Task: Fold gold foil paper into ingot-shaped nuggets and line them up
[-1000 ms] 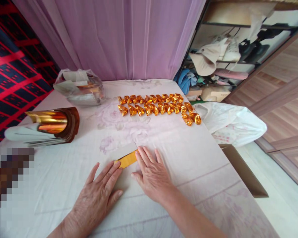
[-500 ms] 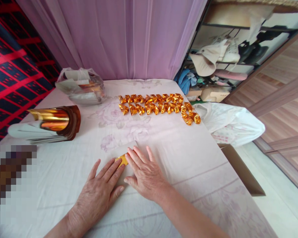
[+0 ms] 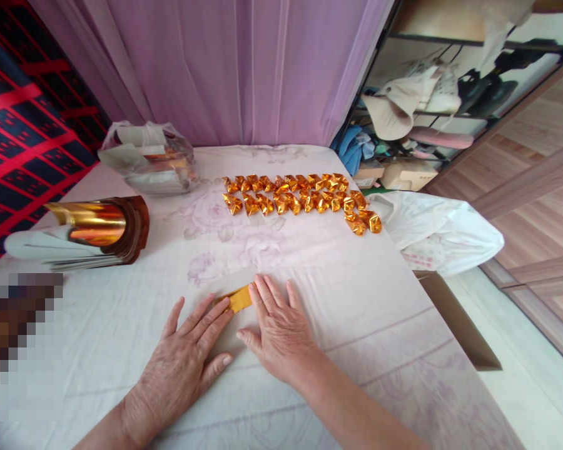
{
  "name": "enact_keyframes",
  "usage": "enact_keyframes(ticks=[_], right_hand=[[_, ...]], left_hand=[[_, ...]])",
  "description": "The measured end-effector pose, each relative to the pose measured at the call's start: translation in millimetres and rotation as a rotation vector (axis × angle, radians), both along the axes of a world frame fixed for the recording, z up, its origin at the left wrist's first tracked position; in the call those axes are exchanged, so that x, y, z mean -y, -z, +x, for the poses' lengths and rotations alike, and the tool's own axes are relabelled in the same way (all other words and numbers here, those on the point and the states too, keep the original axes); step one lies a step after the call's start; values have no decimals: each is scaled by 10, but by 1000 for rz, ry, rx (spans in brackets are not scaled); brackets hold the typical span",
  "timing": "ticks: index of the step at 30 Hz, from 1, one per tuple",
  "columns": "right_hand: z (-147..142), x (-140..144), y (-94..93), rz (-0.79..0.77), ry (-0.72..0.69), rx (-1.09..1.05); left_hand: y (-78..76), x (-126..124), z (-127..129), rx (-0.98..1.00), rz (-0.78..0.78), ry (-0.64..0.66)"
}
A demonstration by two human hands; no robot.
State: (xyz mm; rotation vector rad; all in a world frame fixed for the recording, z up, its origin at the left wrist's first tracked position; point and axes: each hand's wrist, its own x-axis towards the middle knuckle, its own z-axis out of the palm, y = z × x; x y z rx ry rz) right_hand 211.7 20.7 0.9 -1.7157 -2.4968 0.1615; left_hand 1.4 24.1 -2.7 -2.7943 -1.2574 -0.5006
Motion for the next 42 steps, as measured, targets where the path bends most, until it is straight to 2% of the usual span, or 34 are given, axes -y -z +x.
enact_keyframes(ticks=[6, 15, 20, 29, 36, 42], right_hand=[[16, -3, -13, -16, 5, -17], [-1, -4, -25, -12, 7, 5], [9, -12, -8, -29, 8, 10], [13, -14, -24, -30, 9, 10], [25, -11, -10, -9, 7, -11], [37, -23, 5, 16, 5, -28]], left_hand=[[-36, -92, -17, -95, 9, 165], [7, -1, 28, -70, 31, 15], [-35, 7, -26, -55, 9, -17], [-93, -208, -223, 25, 7, 63], [-174, -200, -237, 33, -12, 93], [-106, -213, -204, 165, 0, 67]])
